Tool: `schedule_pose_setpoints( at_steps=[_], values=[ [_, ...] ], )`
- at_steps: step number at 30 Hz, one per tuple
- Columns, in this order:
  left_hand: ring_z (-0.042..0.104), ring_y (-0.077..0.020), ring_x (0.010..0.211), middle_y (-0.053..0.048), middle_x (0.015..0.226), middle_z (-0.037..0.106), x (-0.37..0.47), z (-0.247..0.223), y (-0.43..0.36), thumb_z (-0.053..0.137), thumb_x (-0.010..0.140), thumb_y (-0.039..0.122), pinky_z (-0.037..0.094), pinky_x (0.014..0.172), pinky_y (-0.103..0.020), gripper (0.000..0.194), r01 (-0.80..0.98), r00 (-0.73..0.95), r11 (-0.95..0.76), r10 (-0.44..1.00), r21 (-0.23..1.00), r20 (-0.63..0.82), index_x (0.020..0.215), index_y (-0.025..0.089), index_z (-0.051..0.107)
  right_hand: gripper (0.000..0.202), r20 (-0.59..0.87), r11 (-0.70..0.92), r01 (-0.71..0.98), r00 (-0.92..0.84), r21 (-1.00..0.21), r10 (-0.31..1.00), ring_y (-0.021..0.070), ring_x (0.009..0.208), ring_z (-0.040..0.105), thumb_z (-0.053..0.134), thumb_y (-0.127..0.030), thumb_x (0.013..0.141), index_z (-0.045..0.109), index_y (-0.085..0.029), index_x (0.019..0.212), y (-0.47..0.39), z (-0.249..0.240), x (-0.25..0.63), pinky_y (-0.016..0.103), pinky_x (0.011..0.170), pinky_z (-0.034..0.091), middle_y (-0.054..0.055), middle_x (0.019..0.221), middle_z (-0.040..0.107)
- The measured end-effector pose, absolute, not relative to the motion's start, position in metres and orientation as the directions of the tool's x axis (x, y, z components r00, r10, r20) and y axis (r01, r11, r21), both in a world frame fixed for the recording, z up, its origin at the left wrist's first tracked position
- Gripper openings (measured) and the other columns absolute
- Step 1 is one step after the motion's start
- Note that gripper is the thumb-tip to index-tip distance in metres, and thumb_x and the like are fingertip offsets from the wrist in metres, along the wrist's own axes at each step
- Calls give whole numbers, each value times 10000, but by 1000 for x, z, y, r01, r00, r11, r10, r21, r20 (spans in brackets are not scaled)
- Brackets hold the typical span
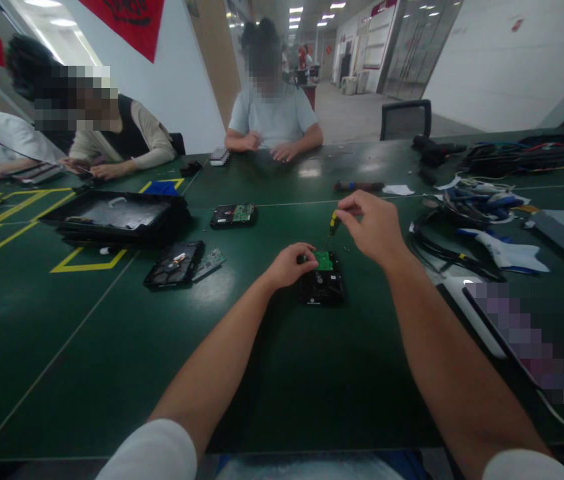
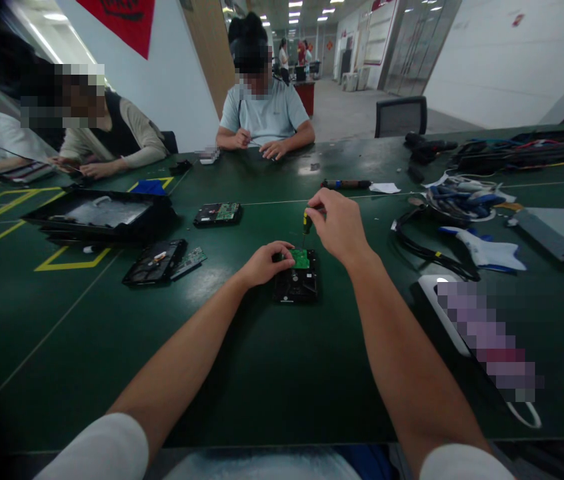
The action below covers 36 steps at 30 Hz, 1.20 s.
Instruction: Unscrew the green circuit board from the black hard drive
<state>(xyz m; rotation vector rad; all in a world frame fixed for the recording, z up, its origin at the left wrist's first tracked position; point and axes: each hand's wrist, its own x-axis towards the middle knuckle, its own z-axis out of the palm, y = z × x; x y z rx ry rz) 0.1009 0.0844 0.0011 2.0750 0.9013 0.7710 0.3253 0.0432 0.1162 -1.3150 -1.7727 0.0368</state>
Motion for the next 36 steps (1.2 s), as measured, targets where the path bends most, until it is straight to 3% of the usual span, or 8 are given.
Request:
schedule_pose_setpoints(
  at_steps=[6, 13, 21, 28, 36],
  values=[
    [658, -259, 1238, -99, 1329, 701, 101, 0, 85, 756, 897, 276, 444, 1157, -473, 81, 352, 571, -484, 789, 801, 226, 894, 202, 725, 122, 642, 469, 763, -94, -444, 761, 274, 974, 689, 657, -227, 915, 728, -257, 1010, 44, 117, 326, 470, 915, 545, 81, 1069, 741],
    [658, -261, 1230, -96, 1326, 702, 101, 2, 84, 753, 899, 277, 454, 1148, -474, 77, 361, 569, -475, 794, 803, 214, 898, 206, 721, 96, 611, 431, 741, -34, -515, 791, 265, 895, 723, 675, -254, 926, 692, -238, 1020, 42, 116, 321, 458, 871, 564, 82, 1004, 765],
    [655, -262, 1225, -96, 1323, 701, 100, 0, 84, 752, 898, 277, 457, 1143, -476, 78, 352, 572, -489, 788, 798, 230, 914, 205, 725, 102, 672, 452, 797, -81, -400, 736, 272, 926, 719, 633, -275, 953, 723, -238, 986, 45, 115, 322, 455, 888, 559, 88, 999, 771],
    [664, -259, 1217, -96, 1323, 705, 102, 0, 85, 758, 890, 275, 454, 1153, -476, 75, 356, 565, -477, 795, 804, 221, 896, 207, 726, 74, 641, 410, 755, 16, -511, 767, 255, 872, 713, 644, -295, 947, 676, -242, 987, 46, 111, 318, 428, 831, 570, 71, 938, 756],
    [665, -260, 1217, -95, 1323, 703, 102, -2, 86, 761, 890, 274, 455, 1151, -470, 77, 343, 567, -479, 792, 808, 229, 899, 205, 729, 135, 654, 419, 818, -69, -395, 753, 273, 916, 694, 621, -221, 933, 683, -244, 1051, 44, 112, 318, 464, 879, 558, 103, 1042, 735]
  ],
)
